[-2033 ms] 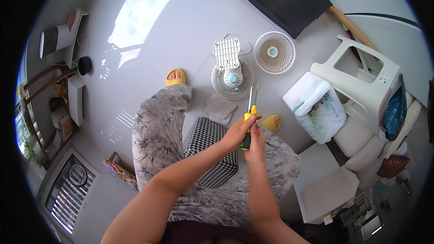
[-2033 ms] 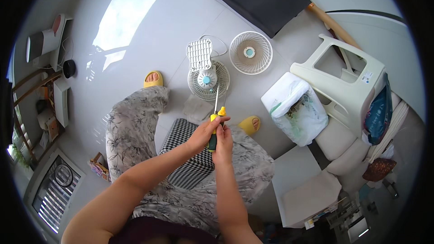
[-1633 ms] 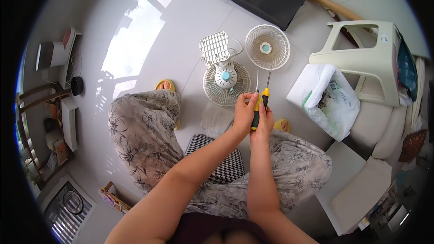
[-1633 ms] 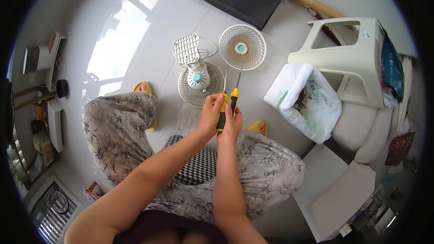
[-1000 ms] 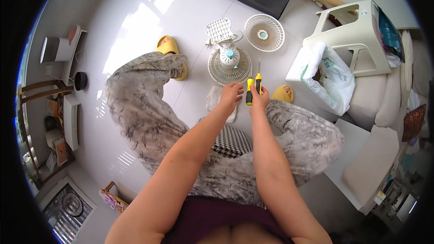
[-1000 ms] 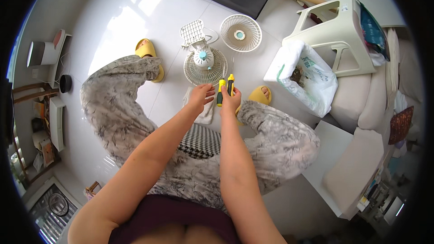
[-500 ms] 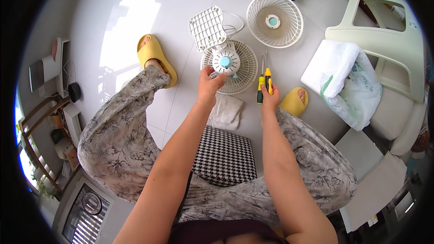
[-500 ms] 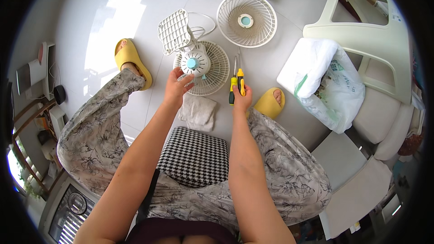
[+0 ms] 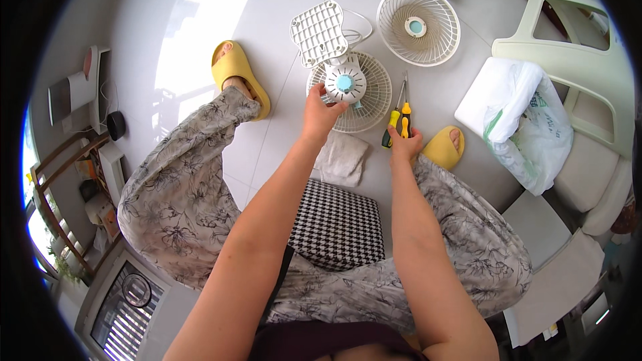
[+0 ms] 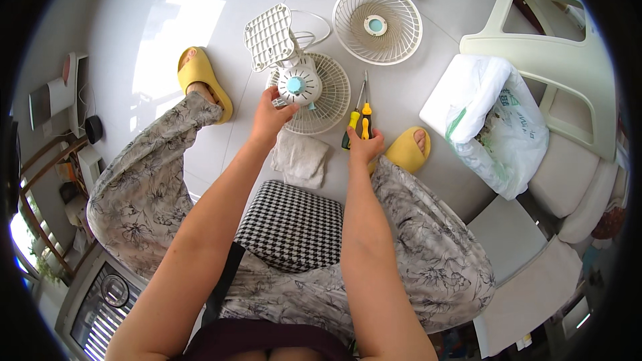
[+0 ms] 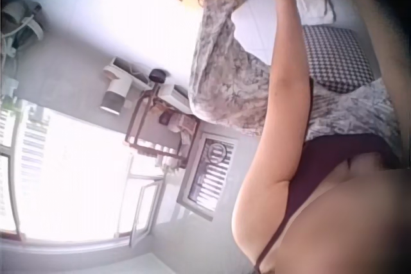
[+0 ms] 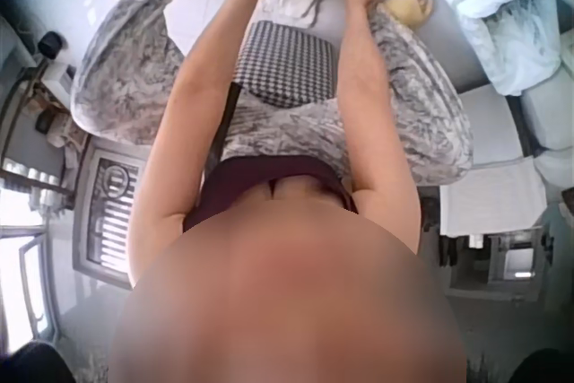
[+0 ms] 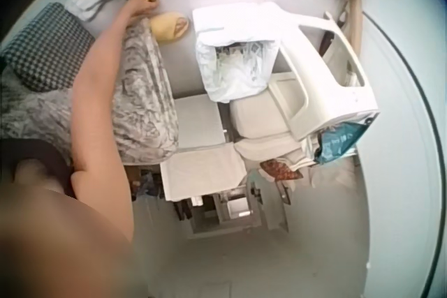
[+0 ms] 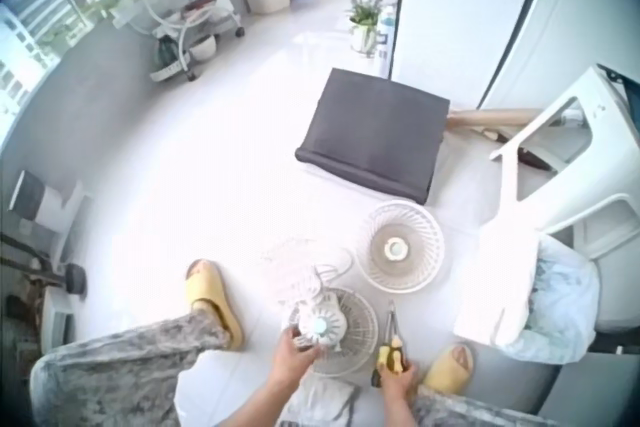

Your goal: The person disassembles a small white fan, removes the front grille and blades, retrieves two screwdrivers from a cabinet, and reassembles the fan by screwing the grille back on.

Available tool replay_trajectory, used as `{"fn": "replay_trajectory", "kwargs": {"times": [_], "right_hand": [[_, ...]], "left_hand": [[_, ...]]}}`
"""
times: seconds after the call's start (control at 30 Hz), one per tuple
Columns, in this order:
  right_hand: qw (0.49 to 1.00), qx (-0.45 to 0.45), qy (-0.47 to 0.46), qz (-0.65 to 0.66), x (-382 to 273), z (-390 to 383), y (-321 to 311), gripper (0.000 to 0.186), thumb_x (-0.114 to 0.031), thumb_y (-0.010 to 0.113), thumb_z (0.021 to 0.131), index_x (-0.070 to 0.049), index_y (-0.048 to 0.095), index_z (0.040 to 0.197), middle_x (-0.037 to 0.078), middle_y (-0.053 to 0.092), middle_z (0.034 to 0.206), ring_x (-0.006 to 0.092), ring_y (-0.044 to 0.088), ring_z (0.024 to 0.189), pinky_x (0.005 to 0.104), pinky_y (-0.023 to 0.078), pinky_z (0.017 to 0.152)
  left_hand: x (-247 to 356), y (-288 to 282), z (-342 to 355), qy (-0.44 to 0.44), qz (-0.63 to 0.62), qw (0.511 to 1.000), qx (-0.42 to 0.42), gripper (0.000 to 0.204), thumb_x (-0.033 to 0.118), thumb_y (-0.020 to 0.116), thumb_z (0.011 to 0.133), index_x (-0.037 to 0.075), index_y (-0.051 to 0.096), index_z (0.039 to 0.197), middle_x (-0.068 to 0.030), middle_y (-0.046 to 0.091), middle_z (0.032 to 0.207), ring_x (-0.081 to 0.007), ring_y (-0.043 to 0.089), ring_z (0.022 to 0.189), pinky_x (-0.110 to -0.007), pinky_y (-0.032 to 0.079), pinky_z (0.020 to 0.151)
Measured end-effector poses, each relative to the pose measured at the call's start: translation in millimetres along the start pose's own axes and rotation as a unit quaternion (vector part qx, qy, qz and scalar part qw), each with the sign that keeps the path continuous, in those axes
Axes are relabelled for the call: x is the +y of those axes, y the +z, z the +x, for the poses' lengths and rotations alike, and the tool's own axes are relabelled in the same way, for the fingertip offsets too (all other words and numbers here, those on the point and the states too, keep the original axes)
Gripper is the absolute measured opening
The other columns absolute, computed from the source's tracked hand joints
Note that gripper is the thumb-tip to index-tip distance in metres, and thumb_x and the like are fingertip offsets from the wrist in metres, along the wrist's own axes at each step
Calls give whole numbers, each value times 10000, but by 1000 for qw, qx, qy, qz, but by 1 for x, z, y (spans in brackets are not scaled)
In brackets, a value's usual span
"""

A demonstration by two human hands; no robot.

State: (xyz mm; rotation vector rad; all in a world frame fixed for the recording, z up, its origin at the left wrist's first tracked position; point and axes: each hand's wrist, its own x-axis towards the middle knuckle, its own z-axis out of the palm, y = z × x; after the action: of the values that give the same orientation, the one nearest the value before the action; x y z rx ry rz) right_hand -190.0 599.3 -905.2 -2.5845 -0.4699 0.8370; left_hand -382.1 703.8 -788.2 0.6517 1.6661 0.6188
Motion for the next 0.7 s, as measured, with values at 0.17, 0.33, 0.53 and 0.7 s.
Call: {"fn": "replay_trajectory", "kwargs": {"times": [0.17, 0.33, 0.53, 0.7], "right_hand": [[996, -20, -51, -72, 11, 8, -8, 662, -293, 841, 526, -6, 510, 1023, 177, 462, 1083, 310, 451, 1008, 385, 399, 881], [986, -30, -121, -107, 7, 6, -13, 560, -262, 817, 543, -12, 535, 956, 181, 466, 1054, 326, 428, 1021, 394, 384, 895], [969, -50, -182, -161, 3, 6, -17, 575, -213, 801, 552, -7, 514, 1005, 168, 490, 1042, 324, 441, 1029, 406, 423, 865], [955, -118, -105, -250, -14, 7, -25, 566, -209, 798, 568, -33, 499, 1016, 151, 494, 1038, 320, 479, 999, 414, 471, 804]], "left_hand": [[-3, -2, 2, 1, 15, 1000, -6, 583, 12, 699, 701, -79, 409, 1198, -162, 505, 1164, -227, 598, 949, -297, 496, 775], [-3, 2, 5, 40, 75, 996, 35, 561, 64, 722, 696, -76, 439, 1160, -163, 513, 1126, -221, 567, 955, -314, 478, 796], [1, 2, 7, 212, 218, 947, 100, 491, 103, 751, 668, 47, 536, 1106, -124, 506, 1099, -252, 531, 986, -339, 477, 801], [17, 1, 8, 219, 215, 950, 62, 335, 85, 729, 691, 112, 621, 1008, -72, 495, 1139, -207, 527, 1028, -324, 523, 759]]}}
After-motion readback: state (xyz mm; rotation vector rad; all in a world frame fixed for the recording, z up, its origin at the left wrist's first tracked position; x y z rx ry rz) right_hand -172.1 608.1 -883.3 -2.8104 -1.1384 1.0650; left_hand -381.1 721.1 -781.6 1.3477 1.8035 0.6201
